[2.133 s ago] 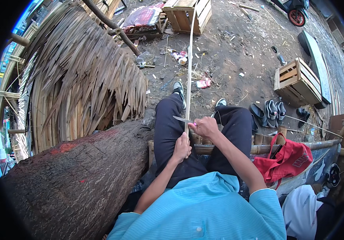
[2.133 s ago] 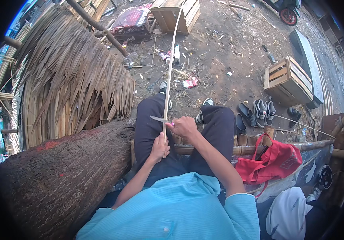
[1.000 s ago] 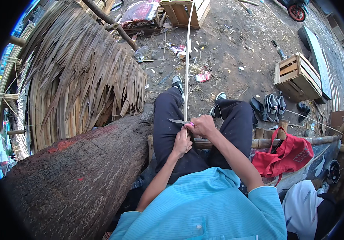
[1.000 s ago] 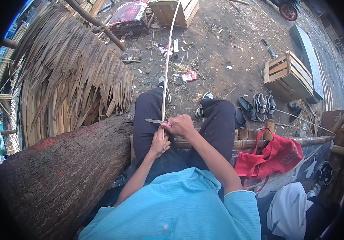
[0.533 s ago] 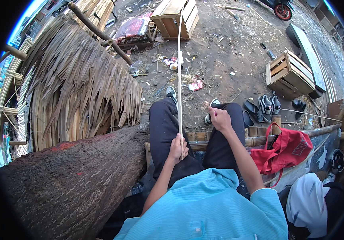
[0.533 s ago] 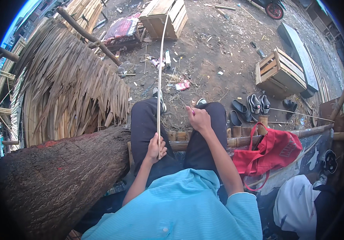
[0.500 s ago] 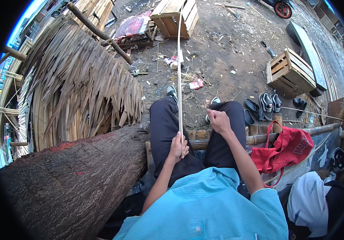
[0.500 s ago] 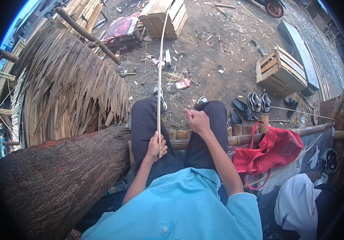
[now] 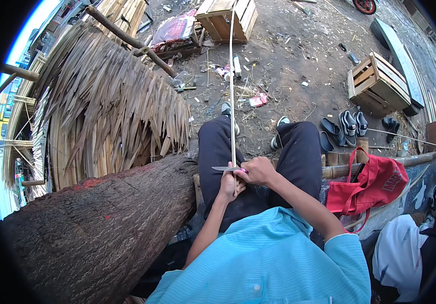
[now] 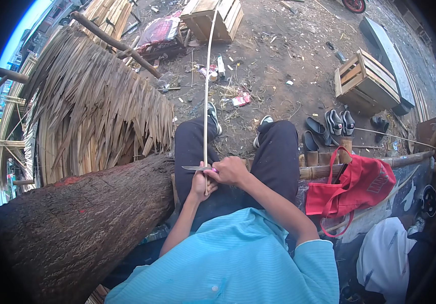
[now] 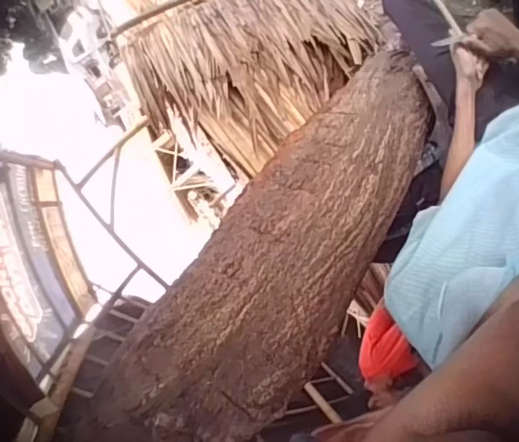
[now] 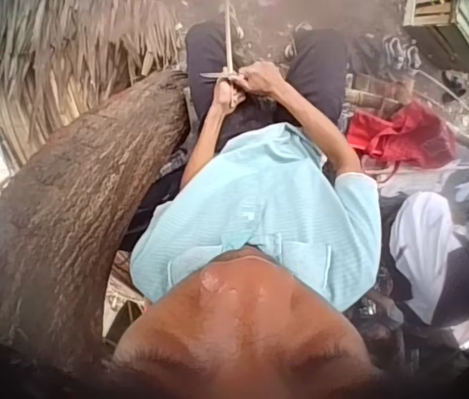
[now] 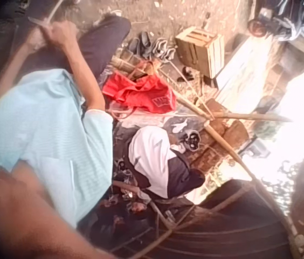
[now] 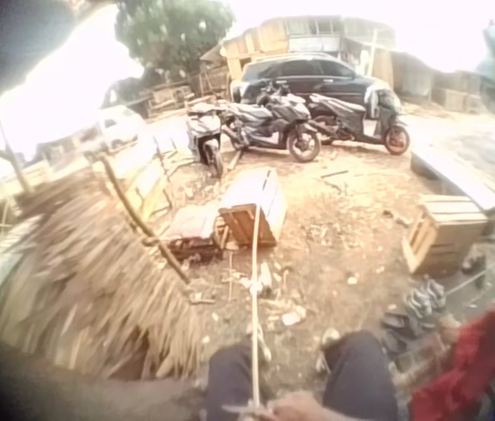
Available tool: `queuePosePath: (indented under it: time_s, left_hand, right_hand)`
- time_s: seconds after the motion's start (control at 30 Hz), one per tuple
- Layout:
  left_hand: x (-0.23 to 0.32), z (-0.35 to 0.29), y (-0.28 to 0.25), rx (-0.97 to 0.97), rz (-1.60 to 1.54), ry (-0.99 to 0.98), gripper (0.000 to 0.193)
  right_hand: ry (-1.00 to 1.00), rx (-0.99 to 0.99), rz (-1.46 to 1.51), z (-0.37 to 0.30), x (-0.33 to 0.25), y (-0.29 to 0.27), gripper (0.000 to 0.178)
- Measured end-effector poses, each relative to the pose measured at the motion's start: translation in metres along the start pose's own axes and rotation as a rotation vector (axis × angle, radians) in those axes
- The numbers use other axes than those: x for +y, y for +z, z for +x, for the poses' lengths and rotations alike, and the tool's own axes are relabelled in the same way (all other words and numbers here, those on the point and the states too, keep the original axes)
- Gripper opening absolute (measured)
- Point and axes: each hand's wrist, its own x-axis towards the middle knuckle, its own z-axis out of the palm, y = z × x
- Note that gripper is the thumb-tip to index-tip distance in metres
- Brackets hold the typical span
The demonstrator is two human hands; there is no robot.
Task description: The person uses a small knife to shave thin layers of wood from a long, narrow wooden strip while sitting outdoors.
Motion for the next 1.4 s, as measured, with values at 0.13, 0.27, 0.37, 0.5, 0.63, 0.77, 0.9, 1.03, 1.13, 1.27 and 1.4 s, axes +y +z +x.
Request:
queuePosePath:
  time_s: [0.13, 0.27, 0.37, 0.5, 0.63, 0.77, 0.9, 1.03, 1.13, 1.27, 1.4]
  left_hand:
    - [0.001, -0.001, -0.001, -0.03, -0.081, -0.01, 0.046]
    - [-0.011, -0.009, 0.026, -0.107, 0.022, 0.0, 0.043]
    - [-0.014, -0.011, 0.004, -0.058, -0.06, 0.0, 0.043]
    - [-0.013, -0.004, 0.005, -0.132, -0.047, 0.034, 0.045]
    - [-0.016, 0.007, 0.006, -0.164, 0.033, 0.044, 0.041]
    - [-0.016, 0.013, 0.019, -0.067, 0.249, 0.077, 0.027]
    - [-0.017, 0.015, 0.027, 0.004, 0.406, 0.12, 0.023]
    - [-0.007, 0.014, 0.04, 0.114, 0.353, 0.072, 0.022]
    - [-0.005, 0.009, 0.045, 0.182, 0.418, 0.15, 0.022]
    - [-0.006, -0.015, 0.066, 0.248, 0.541, 0.265, 0.025]
    - [-0.024, -0.048, 0.065, 0.31, 0.599, 0.231, 0.024]
  right_hand:
    - [0.345, 0.066, -0.145, 0.023, 0.027, -0.005, 0.054]
    - [0.656, -0.201, -0.334, 0.035, 0.103, 0.0, 0.06]
    - [0.707, -0.037, -0.136, 0.039, 0.063, 0.001, 0.062]
    - [0.884, -0.047, -0.022, 0.019, 0.074, 0.001, 0.062]
    - [0.887, 0.016, 0.01, 0.031, 0.078, -0.003, 0.063]
    - [0.877, 0.032, 0.028, 0.033, 0.083, 0.002, 0.063]
    - [0.839, 0.04, 0.091, 0.034, 0.082, 0.003, 0.062]
    - [0.848, 0.065, 0.088, 0.033, 0.081, -0.005, 0.061]
    - [0.841, 0.108, 0.137, 0.031, 0.079, -0.007, 0.062]
    - [0.856, 0.105, 0.162, 0.031, 0.082, -0.003, 0.063]
    - [0.85, 0.066, 0.188, 0.032, 0.085, -0.004, 0.063]
